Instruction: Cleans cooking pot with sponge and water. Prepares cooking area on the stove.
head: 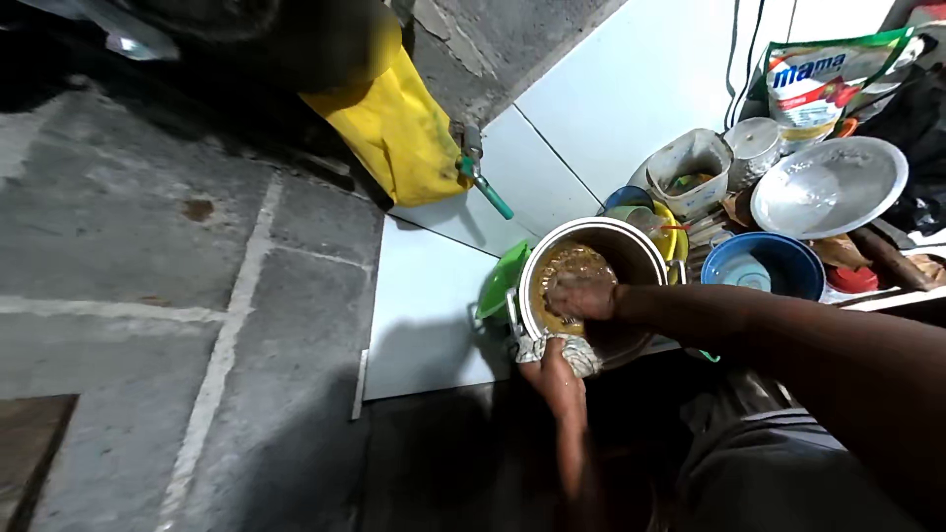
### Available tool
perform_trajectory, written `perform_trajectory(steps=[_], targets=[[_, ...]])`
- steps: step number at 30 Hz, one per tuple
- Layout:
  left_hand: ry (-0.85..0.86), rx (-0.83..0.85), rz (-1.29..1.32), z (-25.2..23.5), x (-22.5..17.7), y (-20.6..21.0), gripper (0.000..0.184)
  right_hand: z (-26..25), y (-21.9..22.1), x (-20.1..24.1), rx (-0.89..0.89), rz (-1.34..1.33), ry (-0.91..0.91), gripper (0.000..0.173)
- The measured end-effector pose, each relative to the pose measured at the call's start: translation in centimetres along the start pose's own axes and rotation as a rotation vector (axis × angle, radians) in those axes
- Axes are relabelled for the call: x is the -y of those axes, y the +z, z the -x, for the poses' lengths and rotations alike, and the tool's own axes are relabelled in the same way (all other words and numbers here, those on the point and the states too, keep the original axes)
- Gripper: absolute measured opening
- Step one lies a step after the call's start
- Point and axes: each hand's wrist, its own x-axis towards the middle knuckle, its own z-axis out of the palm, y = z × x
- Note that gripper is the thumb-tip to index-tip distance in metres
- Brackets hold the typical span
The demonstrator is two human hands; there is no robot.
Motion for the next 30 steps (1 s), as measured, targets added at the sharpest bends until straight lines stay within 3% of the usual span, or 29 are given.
perform_trajectory(steps=[3,6,10,14,17,19,21,22,25,28,30], targets=[[-0.005,-0.008,-0.013,0.1,-0.9,0.4,0.045,-1.5,-0.7,0.0,-0.17,-0.03,0.214,0.034],[-0.006,0.004,-0.02,-0.3,-0.9,0.2,0.043,-0.7,0.1,0.5,-0.009,0.009,-0.002,0.032],[-0.003,0.023,-0.028,0.2,-0.6,0.0,0.048,-1.5,0.0,-0.5,-0.253,0.003,0.149,0.027],[0.044,0.024,-0.033,-0.6,-0.6,-0.4,0.05,-0.4,0.2,0.0,-0.073,0.003,0.011,0.033],[0.079,-0.008,-0.057,-0.9,-0.8,-0.9,0.047,-0.9,0.0,-1.2,-0.238,0.025,0.317,0.037],[0.104,-0.018,-0.071,-1.4,-1.1,-1.2,0.043,-0.5,0.5,0.6,-0.089,-0.014,0.378,0.038],[0.126,-0.006,-0.074,-1.8,-1.1,-0.9,0.043,0.7,0.2,1.9,0.142,-0.074,0.253,0.037],[0.134,-0.002,-0.08,-1.8,-0.9,-0.8,0.043,0.9,-0.1,1.9,0.167,-0.063,0.236,0.036],[0.166,-0.026,-0.123,-1.6,-1.2,-0.6,0.041,-0.7,0.7,1.0,-0.038,0.053,0.336,0.028],[0.189,-0.014,-0.252,-1.9,-1.5,-1.0,0.049,-1.0,0.3,2.4,0.175,-0.064,0.38,0.033],[0.216,-0.016,-0.276,-2.8,-1.3,-1.4,0.052,-1.6,-1.8,2.6,0.168,-0.159,0.359,0.033]])
